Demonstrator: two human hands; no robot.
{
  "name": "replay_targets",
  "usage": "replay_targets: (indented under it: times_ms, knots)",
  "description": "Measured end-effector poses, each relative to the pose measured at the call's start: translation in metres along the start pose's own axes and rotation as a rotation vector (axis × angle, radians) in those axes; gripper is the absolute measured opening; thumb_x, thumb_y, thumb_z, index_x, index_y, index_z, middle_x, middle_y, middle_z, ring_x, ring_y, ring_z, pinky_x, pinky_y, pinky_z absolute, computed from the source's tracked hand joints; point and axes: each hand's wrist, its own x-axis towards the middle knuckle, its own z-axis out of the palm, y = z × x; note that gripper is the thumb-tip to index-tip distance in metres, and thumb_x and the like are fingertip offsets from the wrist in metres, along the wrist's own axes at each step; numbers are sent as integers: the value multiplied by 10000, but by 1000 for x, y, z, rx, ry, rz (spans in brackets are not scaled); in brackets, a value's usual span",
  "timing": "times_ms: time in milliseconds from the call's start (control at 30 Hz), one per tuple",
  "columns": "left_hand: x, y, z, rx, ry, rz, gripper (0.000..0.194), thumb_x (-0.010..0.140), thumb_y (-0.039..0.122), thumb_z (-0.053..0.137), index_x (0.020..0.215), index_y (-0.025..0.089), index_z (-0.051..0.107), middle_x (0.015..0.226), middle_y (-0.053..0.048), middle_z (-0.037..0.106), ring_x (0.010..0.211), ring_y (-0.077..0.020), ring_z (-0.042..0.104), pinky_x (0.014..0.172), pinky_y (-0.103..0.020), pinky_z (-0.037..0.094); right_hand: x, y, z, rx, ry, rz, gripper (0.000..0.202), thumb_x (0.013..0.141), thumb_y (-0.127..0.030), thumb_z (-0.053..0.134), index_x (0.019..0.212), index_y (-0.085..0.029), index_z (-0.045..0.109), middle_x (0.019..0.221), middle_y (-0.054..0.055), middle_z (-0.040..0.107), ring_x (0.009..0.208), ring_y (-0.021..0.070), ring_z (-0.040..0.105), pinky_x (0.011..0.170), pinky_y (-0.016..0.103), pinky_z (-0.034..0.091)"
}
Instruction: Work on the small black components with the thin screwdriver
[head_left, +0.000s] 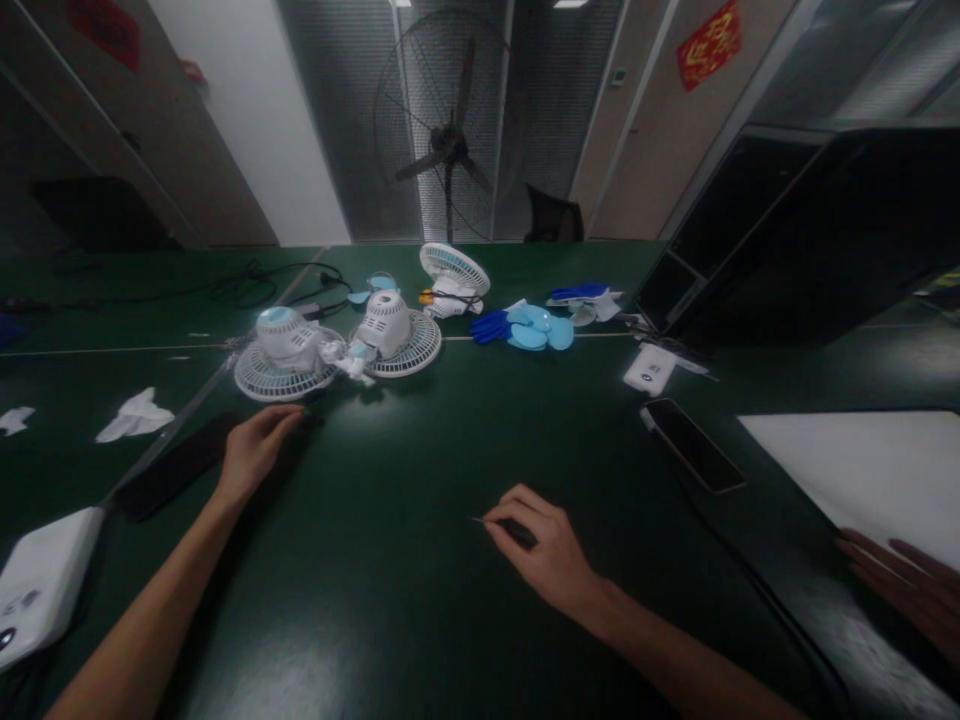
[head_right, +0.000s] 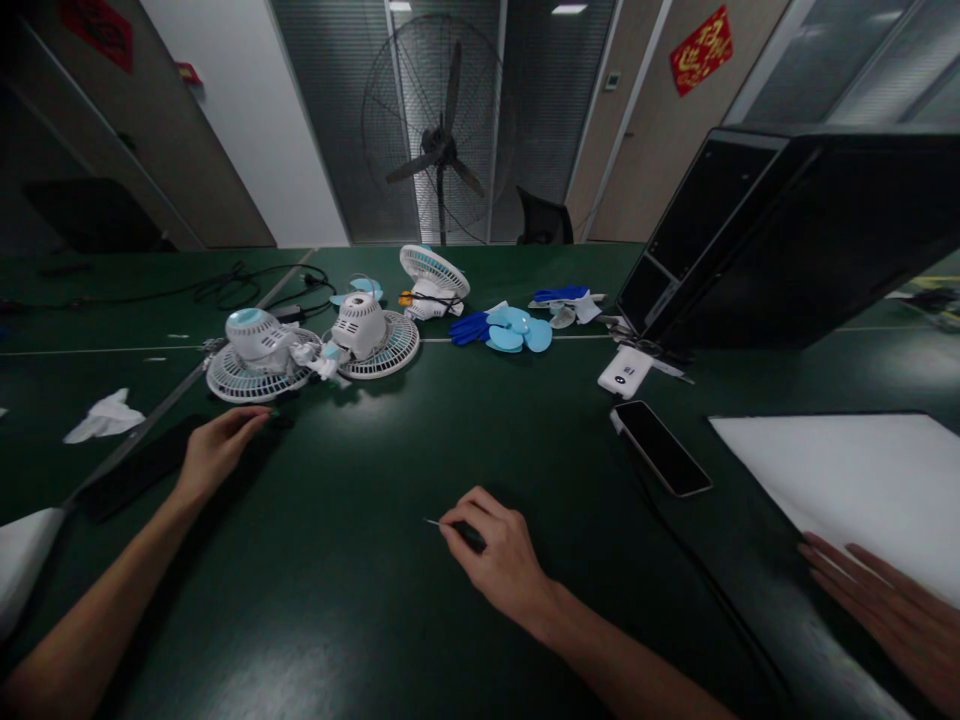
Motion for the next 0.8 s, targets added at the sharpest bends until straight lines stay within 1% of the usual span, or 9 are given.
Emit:
replay_targets:
  times_ms: [133, 267, 400, 467, 667, 800]
  knots:
    - [2, -1, 5, -18, -20, 30, 553, 889, 618, 626, 1161, 152, 749, 1214, -116, 768, 1073, -300, 735, 962, -347, 570, -1, 0, 0, -5, -14, 10, 109, 1033, -216, 640, 1040, -227, 748, 1025, 33, 675, 869, 170, 688, 778, 301, 566]
    - [2, 2, 5, 43, -5, 129, 485, 937, 582, 582, 1108, 160, 750, 1197, -120, 762, 1065, -296, 727, 1003, -377, 548, -2, 2, 1, -19, -13, 10, 101, 1024, -202, 653, 1039, -230, 749, 1029, 29, 674, 881, 170, 690, 784, 302, 563]
    - [2, 1, 4, 122, 27, 219, 438, 980, 551, 536, 1100, 184, 742, 1187, -108, 755, 1067, -286, 718, 976, -362, 545, -1, 1, 0, -12, -7, 0, 107, 1025, -199, 650, 1047, -233, 749, 1021, 27, 675, 874, 167, 691, 776, 298, 564]
    - [3, 0, 4, 151, 35, 238, 427, 992, 536, 517, 1099, 188, 740, 1186, -108, 750, 1060, -283, 715, 960, -355, 543, 0, 0, 0, -7, -6, 4, 111, 1026, -203, 647, 1051, -231, 751, 1022, 30, 675, 871, 169, 691, 771, 296, 566]
    - [3, 2, 3, 186, 0, 290, 425, 1013, 514, 484, 1079, 177, 735, 1155, -116, 730, 1026, -275, 703, 924, -345, 532, 0, 0, 0, -14, 3, 2, 111, 1028, -224, 646, 1029, -235, 756, 1012, 34, 686, 883, 178, 698, 789, 303, 566]
    - [4, 1, 4, 208, 8, 310, 423, 1018, 515, 476, 1067, 178, 729, 1148, -120, 714, 1019, -276, 696, 917, -350, 528, 1, 1, 1, -24, 4, -4, 121, 1037, -249, 636, 1043, -234, 756, 1013, 41, 688, 871, 178, 698, 781, 305, 569]
